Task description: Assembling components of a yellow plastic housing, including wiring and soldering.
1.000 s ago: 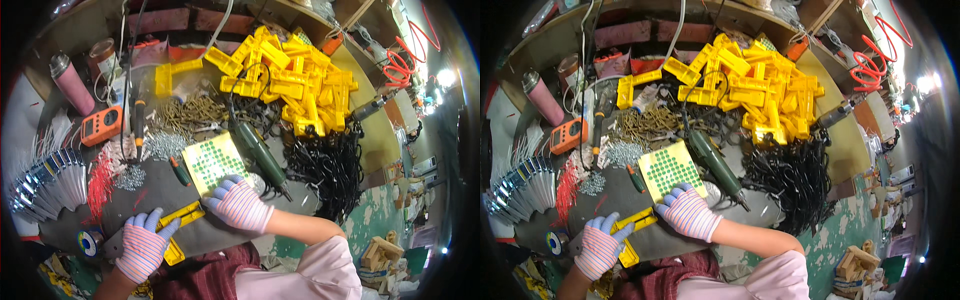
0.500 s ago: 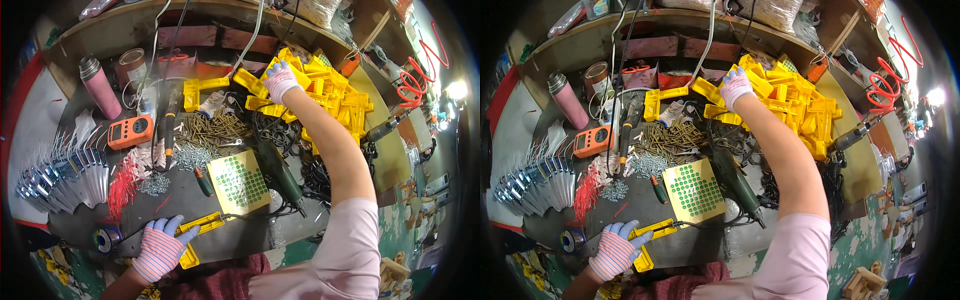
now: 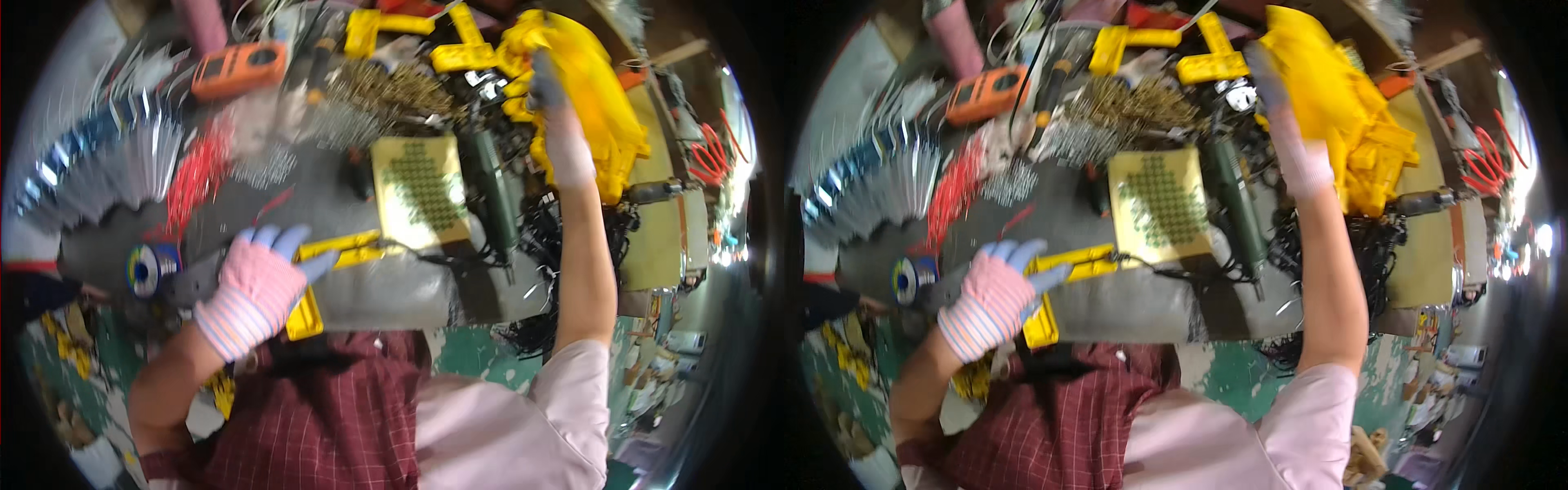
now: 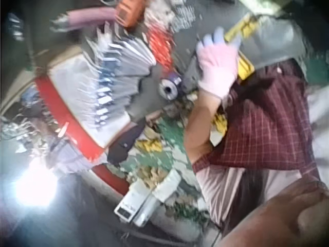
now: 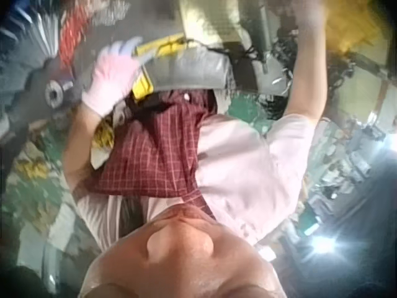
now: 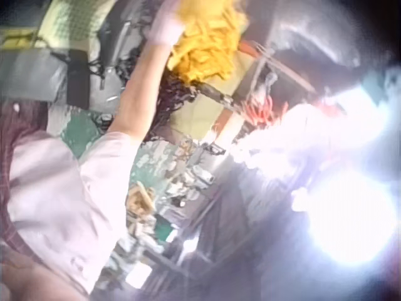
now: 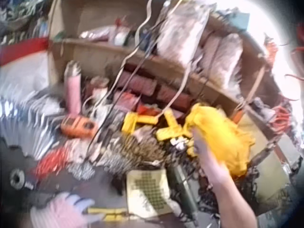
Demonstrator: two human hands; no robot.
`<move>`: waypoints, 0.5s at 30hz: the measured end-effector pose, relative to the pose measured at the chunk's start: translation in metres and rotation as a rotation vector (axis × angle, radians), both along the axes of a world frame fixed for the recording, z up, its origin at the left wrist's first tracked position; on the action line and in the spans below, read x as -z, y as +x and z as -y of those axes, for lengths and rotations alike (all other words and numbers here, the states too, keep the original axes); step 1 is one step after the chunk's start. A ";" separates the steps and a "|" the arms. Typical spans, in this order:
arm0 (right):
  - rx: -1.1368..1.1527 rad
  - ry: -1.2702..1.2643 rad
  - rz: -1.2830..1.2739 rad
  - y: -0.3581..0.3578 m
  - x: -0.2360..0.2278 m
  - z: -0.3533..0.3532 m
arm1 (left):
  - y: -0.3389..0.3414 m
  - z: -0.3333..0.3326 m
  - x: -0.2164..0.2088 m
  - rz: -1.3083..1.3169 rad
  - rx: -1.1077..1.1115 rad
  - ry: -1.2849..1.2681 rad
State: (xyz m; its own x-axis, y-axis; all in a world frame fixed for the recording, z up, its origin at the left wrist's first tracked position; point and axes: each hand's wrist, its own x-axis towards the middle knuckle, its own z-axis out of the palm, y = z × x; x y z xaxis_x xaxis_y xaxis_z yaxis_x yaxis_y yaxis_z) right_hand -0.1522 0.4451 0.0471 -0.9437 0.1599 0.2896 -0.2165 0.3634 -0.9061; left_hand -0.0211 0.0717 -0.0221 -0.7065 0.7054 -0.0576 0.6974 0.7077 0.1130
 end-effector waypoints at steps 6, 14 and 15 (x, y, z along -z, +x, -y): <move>-0.243 -0.236 -0.002 0.125 0.069 0.140 | -0.009 0.000 0.005 0.032 -0.036 -0.049; -0.153 -0.287 0.155 0.130 0.095 0.141 | 0.001 0.000 0.007 0.021 -0.030 -0.048; -0.118 -0.053 0.215 0.128 0.085 0.151 | 0.002 0.002 0.006 0.026 -0.031 -0.045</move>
State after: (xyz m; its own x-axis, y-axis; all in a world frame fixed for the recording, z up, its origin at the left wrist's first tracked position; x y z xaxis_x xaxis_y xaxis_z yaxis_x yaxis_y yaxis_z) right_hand -0.0244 0.2946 -0.0382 -0.9957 0.0549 0.0743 -0.0547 0.2977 -0.9531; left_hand -0.0196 0.0696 -0.0279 -0.7257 0.6796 -0.1072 0.6724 0.7336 0.0988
